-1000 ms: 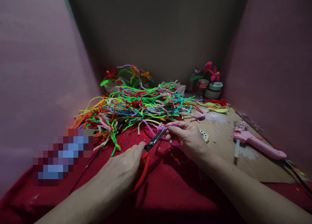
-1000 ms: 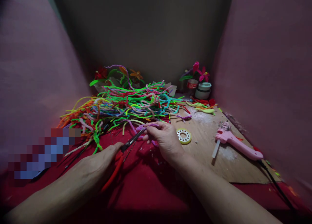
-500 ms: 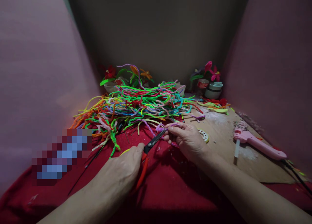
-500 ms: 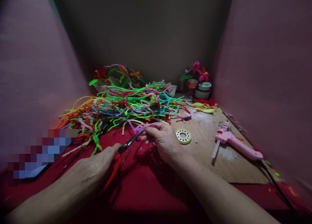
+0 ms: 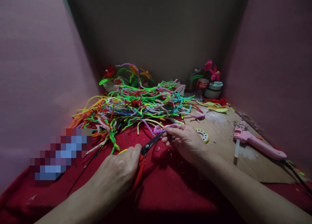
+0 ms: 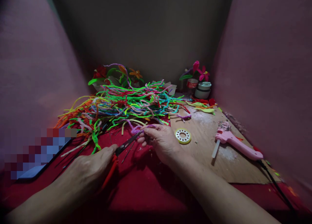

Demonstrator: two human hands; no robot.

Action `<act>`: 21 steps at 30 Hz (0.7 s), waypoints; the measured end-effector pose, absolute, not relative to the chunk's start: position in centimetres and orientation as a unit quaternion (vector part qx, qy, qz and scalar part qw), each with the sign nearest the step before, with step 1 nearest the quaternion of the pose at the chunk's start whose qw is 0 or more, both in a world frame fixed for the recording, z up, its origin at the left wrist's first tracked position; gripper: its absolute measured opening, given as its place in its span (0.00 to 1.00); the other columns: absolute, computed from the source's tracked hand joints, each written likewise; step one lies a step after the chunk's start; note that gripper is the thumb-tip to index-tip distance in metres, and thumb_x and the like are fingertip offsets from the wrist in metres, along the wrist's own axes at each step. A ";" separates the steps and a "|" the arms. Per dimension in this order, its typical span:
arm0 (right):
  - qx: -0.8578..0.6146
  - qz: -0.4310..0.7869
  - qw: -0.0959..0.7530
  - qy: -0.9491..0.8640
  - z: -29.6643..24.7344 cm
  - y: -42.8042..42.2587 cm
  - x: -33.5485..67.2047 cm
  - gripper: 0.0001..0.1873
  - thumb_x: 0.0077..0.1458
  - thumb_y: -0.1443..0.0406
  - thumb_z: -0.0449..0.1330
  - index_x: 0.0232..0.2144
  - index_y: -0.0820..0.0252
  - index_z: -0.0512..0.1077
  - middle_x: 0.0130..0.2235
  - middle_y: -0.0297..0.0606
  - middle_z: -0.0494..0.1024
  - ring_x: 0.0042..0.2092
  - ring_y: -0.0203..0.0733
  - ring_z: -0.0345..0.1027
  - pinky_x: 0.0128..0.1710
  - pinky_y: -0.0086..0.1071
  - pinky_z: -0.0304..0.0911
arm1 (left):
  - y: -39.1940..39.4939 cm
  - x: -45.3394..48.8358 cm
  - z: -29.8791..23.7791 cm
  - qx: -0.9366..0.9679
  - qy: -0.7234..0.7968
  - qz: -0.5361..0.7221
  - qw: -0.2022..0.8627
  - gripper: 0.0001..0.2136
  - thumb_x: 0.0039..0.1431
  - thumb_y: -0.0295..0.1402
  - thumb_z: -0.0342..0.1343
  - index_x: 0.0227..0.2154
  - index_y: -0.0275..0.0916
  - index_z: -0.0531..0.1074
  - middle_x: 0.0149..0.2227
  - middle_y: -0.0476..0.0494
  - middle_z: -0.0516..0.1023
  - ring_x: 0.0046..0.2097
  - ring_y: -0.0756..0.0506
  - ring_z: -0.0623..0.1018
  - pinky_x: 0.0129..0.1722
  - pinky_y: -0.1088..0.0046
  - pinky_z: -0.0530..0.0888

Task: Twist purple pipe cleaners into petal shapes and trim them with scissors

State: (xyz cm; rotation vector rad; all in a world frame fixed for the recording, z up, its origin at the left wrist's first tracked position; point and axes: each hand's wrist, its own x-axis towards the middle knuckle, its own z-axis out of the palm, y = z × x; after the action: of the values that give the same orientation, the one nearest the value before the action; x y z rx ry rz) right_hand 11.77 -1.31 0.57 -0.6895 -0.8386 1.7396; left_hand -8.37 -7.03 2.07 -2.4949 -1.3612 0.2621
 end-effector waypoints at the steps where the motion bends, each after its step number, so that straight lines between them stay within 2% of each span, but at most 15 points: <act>1: -0.286 0.732 0.515 -0.342 0.6 -1.3 11.8 0.06 0.42 0.69 0.62 0.26 0.68 0.72 0.23 0.38 0.75 0.23 0.34 0.69 0.22 0.24 0.61 | -7.0 -8.4 2.0 -0.865 -0.471 0.091 0.146 0.18 0.52 0.17 0.38 0.43 0.32 0.64 0.30 0.41 0.73 0.29 0.48 0.75 0.27 0.74 0.73; 13: -0.275 0.767 0.481 -0.323 0.5 -1.3 11.9 0.05 0.41 0.71 0.62 0.25 0.69 0.71 0.23 0.39 0.75 0.23 0.34 0.69 0.21 0.24 0.62 | -7.1 -7.8 2.1 -0.851 -0.488 0.128 0.148 0.19 0.52 0.16 0.37 0.43 0.31 0.66 0.33 0.37 0.74 0.33 0.44 0.76 0.29 0.68 0.75; 21: -0.276 0.766 0.476 -0.332 0.6 -1.5 11.8 0.05 0.41 0.71 0.63 0.24 0.69 0.71 0.22 0.38 0.74 0.23 0.34 0.69 0.21 0.24 0.62 | -7.3 -8.2 2.1 -0.856 -0.488 0.114 0.124 0.20 0.50 0.15 0.36 0.42 0.32 0.67 0.32 0.36 0.73 0.31 0.44 0.76 0.30 0.66 0.75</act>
State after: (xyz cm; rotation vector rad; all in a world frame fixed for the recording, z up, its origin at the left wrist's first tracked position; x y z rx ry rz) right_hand 11.82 -1.47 0.58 -0.6755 -0.8127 1.8723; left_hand -8.18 -7.28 2.11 -2.4960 -1.4224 0.3331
